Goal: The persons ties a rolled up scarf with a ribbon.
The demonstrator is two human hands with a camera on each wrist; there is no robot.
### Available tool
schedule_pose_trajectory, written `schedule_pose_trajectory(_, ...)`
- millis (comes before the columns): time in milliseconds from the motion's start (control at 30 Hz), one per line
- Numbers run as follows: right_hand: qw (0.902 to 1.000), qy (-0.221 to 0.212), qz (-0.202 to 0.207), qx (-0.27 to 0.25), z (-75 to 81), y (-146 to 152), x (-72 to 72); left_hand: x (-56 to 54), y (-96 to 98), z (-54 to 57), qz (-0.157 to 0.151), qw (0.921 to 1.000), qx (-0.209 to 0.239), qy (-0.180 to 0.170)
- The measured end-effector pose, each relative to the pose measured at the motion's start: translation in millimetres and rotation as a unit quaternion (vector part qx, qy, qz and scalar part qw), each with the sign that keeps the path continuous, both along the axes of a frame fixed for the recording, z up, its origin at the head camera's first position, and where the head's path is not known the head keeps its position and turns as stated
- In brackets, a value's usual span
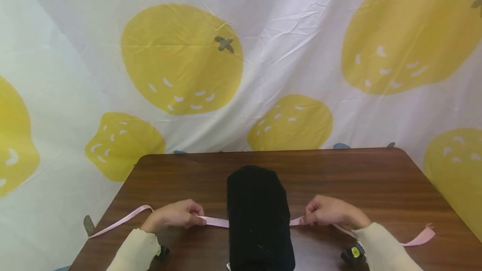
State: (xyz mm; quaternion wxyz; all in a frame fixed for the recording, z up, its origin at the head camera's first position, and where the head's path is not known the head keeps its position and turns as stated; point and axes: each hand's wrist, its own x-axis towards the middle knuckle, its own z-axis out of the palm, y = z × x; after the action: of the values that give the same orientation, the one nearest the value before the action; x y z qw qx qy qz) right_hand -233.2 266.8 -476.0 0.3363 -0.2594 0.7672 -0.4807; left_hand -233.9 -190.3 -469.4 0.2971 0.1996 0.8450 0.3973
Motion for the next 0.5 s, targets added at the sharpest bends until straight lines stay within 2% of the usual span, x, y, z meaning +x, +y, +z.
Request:
schedule_pose_trajectory(233, 0.9991, 0.007, 0.036, -0.019, 6.3, 2.0, 2.3, 2.3, -3.8, 13.7, -0.014, 0.9999, 0.009, -0.004)
schedule_pose_trajectory(500, 0.9974, 0.01, 0.058, -0.042, 15.9, 2.8, 0.6, 1.8, -4.0, 24.2, 0.013, 0.9972, 0.064, -0.036)
